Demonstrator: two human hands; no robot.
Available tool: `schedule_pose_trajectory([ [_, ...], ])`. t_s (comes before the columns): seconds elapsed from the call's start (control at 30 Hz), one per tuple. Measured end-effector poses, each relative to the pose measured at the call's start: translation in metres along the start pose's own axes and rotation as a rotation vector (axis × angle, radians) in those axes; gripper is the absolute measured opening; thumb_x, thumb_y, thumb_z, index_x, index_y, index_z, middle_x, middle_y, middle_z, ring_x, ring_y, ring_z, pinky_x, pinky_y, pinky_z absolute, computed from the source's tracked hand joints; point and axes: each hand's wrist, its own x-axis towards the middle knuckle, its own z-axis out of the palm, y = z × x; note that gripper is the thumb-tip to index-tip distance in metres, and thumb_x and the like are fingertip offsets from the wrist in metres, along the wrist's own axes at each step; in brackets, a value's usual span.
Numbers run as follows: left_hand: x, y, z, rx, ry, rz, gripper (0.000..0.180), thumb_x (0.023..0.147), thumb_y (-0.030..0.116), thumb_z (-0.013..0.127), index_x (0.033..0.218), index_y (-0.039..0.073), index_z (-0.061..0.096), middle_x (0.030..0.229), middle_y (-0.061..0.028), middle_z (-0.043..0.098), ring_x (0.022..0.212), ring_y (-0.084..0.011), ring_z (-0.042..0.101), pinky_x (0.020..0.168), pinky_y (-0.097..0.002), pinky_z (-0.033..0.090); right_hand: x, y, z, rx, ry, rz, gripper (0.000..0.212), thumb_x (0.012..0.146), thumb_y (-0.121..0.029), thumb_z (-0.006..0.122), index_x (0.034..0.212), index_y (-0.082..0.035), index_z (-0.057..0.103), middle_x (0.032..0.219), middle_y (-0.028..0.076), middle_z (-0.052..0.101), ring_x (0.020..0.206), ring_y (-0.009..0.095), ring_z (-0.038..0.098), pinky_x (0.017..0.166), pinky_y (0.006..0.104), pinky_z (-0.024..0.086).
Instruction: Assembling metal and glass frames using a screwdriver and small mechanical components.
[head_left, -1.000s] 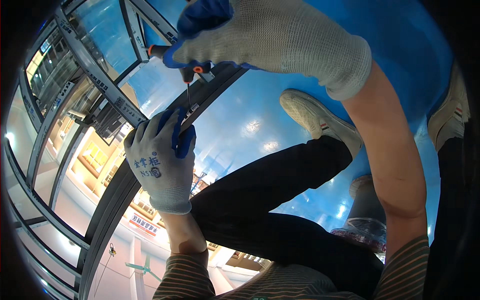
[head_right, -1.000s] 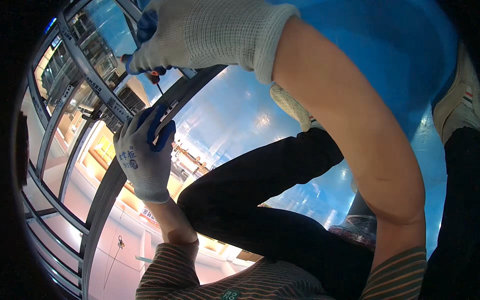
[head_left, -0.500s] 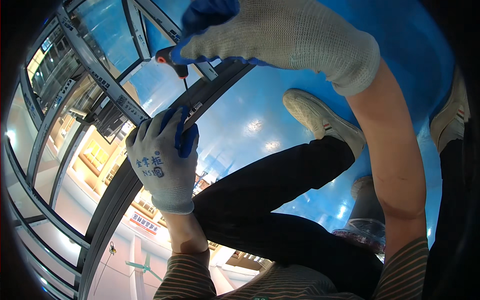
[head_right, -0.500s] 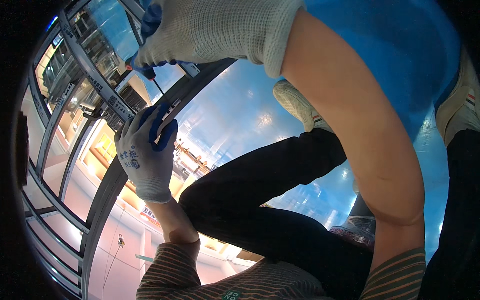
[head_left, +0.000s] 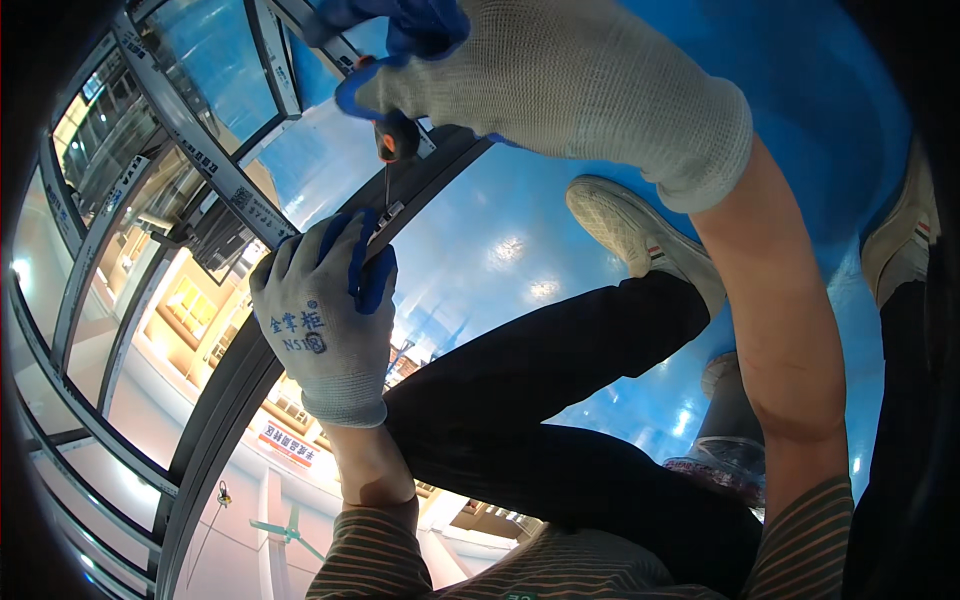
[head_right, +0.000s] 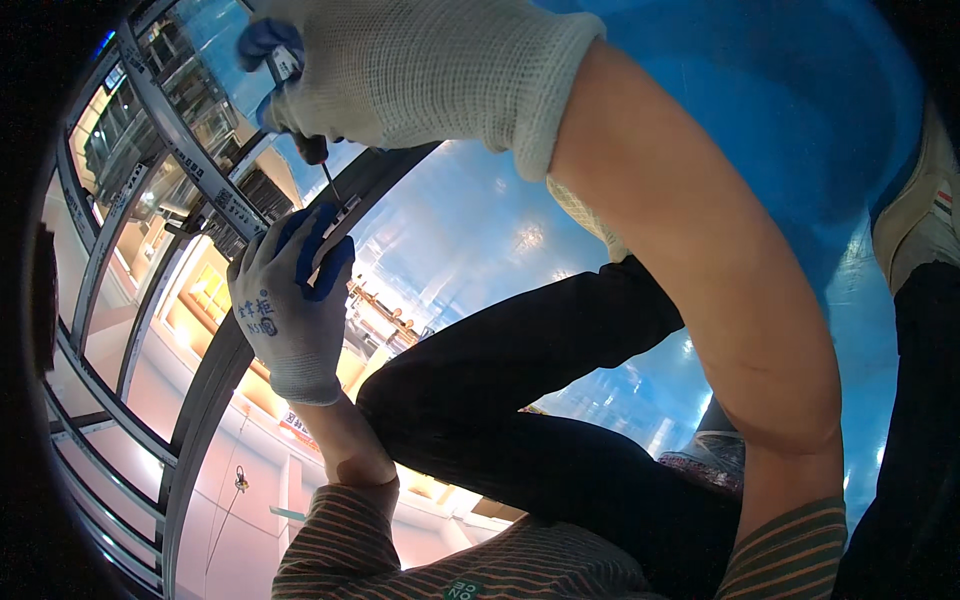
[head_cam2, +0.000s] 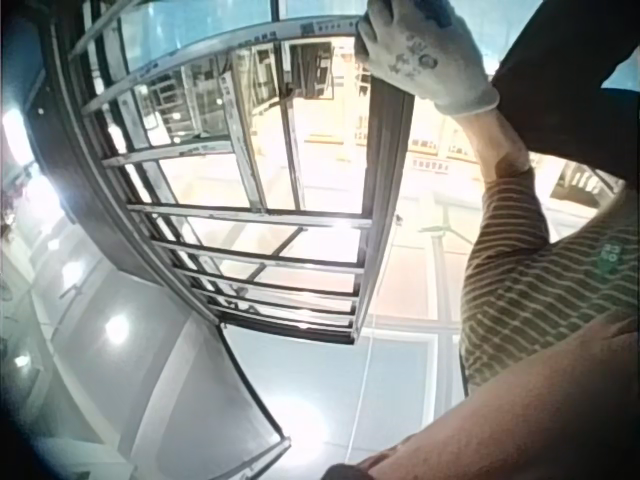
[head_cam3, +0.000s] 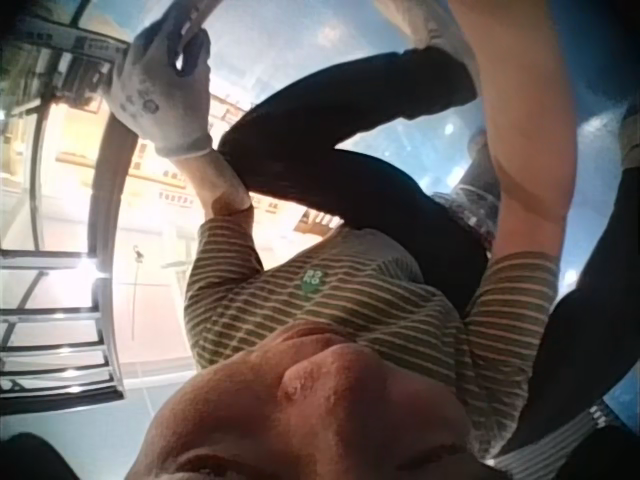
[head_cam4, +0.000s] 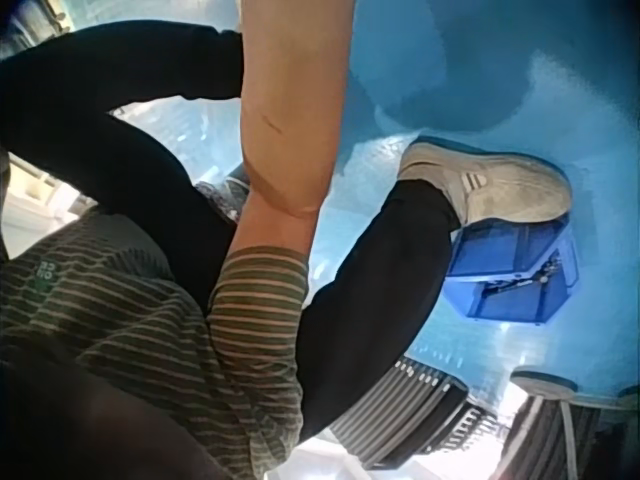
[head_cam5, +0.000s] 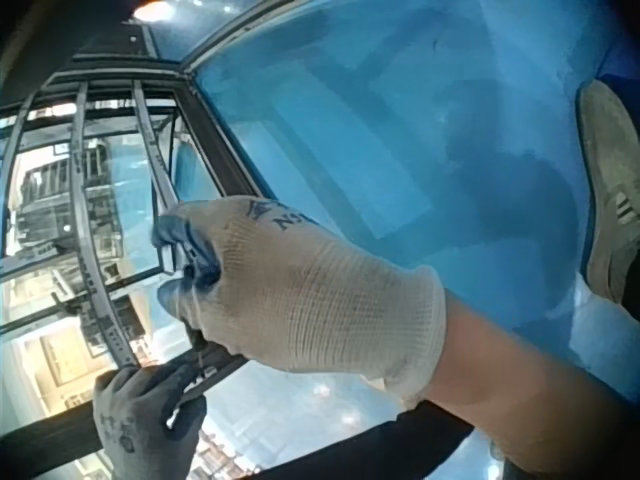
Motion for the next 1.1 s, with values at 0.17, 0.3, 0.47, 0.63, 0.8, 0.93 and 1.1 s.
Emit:
schedule_pose_trajectory([
  [0.17,0.002,0.0,0.0,0.019,0.074,0.083,0.029,0.081,0.028,0.083,0.108,0.017,0.079,0.105,0.0013,0.077,0.09,-0.0183,0.07,0.092,-0.0356,0.049,-0.002,0.002,0.0,0.074,-0.013,-0.029,0.012,0.1,-0.01,0.057,0.106,-0.002,0.064,0.081,0.006,0.058,0.082,0.018,0.056,0.072,0.0285,0.048],
  [0.3,0.002,-0.002,0.0,0.039,0.096,0.113,0.028,0.082,0.027,0.082,0.107,0.015,0.079,0.103,0.0007,0.077,0.084,-0.0173,0.07,0.089,-0.0341,0.05,0.001,0.0,0.006,0.099,0.005,0.01,0.014,0.1,-0.014,0.059,0.106,-0.002,0.064,0.082,0.006,0.059,0.079,0.018,0.056,0.072,0.0279,0.047],
  [0.47,0.001,-0.002,0.001,0.019,0.054,0.067,0.029,0.08,0.028,0.084,0.107,0.017,0.079,0.105,0.0013,0.076,0.094,-0.0184,0.069,0.096,-0.0368,0.048,0.003,-0.006,0.009,0.104,0.052,0.13,0.022,0.098,-0.024,0.062,0.106,-0.003,0.065,0.086,0.007,0.063,0.072,0.016,0.055,0.07,0.0266,0.047],
  [0.63,0.001,-0.001,0.001,-0.016,0.018,0.019,0.03,0.079,0.028,0.085,0.106,0.019,0.078,0.106,0.0018,0.075,0.103,-0.0198,0.068,0.103,-0.0393,0.046,0.001,-0.013,0.002,0.067,0.011,0.27,0.025,0.098,-0.027,0.064,0.107,-0.004,0.066,0.086,0.006,0.064,0.068,0.015,0.054,0.07,0.0256,0.046],
  [0.8,0.001,-0.001,0.0,-0.028,0.012,0.019,0.029,0.079,0.028,0.085,0.107,0.019,0.078,0.106,0.0018,0.075,0.102,-0.0198,0.068,0.103,-0.0392,0.046,-0.001,-0.02,0.005,0.108,-0.005,0.356,0.022,0.098,-0.025,0.063,0.109,-0.005,0.066,0.083,0.004,0.064,0.063,0.014,0.052,0.069,0.0251,0.046],
  [0.93,0.001,-0.002,-0.001,-0.024,0.006,0.01,0.03,0.08,0.028,0.084,0.107,0.019,0.078,0.107,0.002,0.075,0.102,-0.0197,0.068,0.103,-0.0395,0.045,0.001,-0.033,0.006,0.082,0.003,0.343,0.018,0.1,-0.021,0.061,0.108,-0.006,0.067,0.081,0.002,0.063,0.06,0.014,0.051,0.071,0.0248,0.046],
  [1.1,0.002,-0.001,0.0,-0.025,0.018,0.024,0.031,0.08,0.027,0.084,0.109,0.02,0.078,0.109,0.0023,0.075,0.103,-0.0194,0.067,0.103,-0.0399,0.045,-0.015,-0.018,-0.026,-0.218,-0.082,0.301,0.014,0.101,-0.017,0.06,0.107,-0.007,0.067,0.08,0.0,0.061,0.063,0.013,0.053,0.077,0.0237,0.048],
])
